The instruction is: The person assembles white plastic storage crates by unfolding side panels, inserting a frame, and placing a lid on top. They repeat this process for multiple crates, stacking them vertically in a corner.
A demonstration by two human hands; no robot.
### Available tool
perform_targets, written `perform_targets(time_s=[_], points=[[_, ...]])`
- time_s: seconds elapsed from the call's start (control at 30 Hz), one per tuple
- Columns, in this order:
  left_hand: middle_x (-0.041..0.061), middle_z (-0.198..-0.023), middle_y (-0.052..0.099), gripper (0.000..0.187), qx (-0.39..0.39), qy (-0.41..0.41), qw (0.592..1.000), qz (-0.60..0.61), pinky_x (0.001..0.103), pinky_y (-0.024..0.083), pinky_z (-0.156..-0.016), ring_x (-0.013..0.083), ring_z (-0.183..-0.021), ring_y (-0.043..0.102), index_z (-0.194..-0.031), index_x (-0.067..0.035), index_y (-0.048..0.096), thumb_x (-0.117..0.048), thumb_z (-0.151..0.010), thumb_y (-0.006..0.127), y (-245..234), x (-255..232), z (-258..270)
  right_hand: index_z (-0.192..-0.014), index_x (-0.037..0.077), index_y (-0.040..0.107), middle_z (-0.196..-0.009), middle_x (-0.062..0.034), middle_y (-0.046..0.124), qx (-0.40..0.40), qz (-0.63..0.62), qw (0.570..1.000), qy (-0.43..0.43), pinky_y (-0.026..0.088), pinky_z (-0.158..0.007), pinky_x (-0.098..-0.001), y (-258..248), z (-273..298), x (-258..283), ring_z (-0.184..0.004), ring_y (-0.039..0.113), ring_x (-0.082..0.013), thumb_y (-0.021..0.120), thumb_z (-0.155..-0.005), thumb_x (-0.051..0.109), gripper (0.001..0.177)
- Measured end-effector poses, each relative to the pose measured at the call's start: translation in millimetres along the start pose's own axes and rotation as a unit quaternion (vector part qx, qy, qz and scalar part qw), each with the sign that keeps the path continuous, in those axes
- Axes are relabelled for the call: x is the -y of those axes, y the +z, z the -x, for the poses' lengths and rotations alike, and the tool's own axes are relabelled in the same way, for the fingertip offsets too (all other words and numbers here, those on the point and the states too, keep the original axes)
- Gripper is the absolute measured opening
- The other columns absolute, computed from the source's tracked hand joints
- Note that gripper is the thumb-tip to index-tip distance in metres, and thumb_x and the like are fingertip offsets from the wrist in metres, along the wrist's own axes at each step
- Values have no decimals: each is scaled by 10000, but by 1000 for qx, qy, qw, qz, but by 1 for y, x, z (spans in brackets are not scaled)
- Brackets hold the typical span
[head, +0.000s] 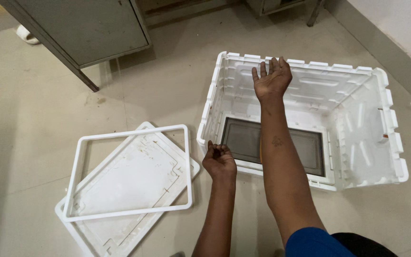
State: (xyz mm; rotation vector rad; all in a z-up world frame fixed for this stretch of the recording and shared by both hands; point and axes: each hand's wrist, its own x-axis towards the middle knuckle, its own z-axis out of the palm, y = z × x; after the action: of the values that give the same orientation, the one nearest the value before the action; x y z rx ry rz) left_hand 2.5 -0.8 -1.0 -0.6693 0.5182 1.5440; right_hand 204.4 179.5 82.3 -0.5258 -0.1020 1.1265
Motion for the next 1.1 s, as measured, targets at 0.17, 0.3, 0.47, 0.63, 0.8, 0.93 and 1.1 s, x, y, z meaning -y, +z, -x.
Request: perform_targets(time_s=[0.17,0.3,0.47,0.63,0.8,0.93,1.1], points=[[81,-785,573,303,18,4,1000,1,316,516,-629,183,-665,548,-1254,44,573,-13,-967,493,-2,-3,-2,-1573,59,282,-1586,-55,306,6,13,1000,2,277,-1218,-504,1,-7,0,-1457,344,-253,703,-805,411,945],[75,-775,576,304,19,-6,1000,-8,312,512,-620,177,-655,548,-1240,34,582,-9,-949,505,-1,-4,1,-1513,67,318,-1570,-64,326,-6,24,1000,7,312,-1219,-511,3,-8,-3,-1444,380,-262,727,-809,396,878],[73,-778,572,331,12,-12,1000,-18,306,519,-628,167,-657,546,-1267,37,571,5,-950,479,6,0,11,-1324,87,492,-1408,-50,421,-5,38,999,8,353,-1184,-508,5,-9,-7,-1331,445,-255,748,-801,325,630],[69,-774,574,354,11,-19,1000,-9,301,520,-625,163,-653,553,-1291,56,575,-5,-951,496,6,3,8,-1250,82,506,-1356,-69,433,9,33,999,0,365,-1187,-508,0,-10,-6,-1312,461,-258,756,-846,298,522],[67,-757,574,319,51,-37,998,-21,317,526,-633,180,-648,560,-1246,48,576,-7,-934,540,-6,16,-3,-1206,107,544,-1314,-37,488,-26,8,1000,11,390,-1153,-496,-6,-5,-10,-1292,481,-237,728,-822,299,467],[68,-762,590,280,53,-36,998,-22,322,526,-637,183,-658,570,-1203,28,570,-12,-927,539,-8,23,-12,-1172,88,552,-1282,-49,493,-18,-22,999,16,398,-1149,-504,-5,-2,-9,-1277,487,-247,709,-856,299,411],[54,-767,587,363,60,-32,995,-68,309,534,-658,159,-661,563,-1285,52,579,-20,-934,526,1,39,-6,-1215,42,536,-1306,-97,468,10,-64,998,19,402,-1167,-525,-5,5,-13,-1300,490,-278,698,-885,280,437]])
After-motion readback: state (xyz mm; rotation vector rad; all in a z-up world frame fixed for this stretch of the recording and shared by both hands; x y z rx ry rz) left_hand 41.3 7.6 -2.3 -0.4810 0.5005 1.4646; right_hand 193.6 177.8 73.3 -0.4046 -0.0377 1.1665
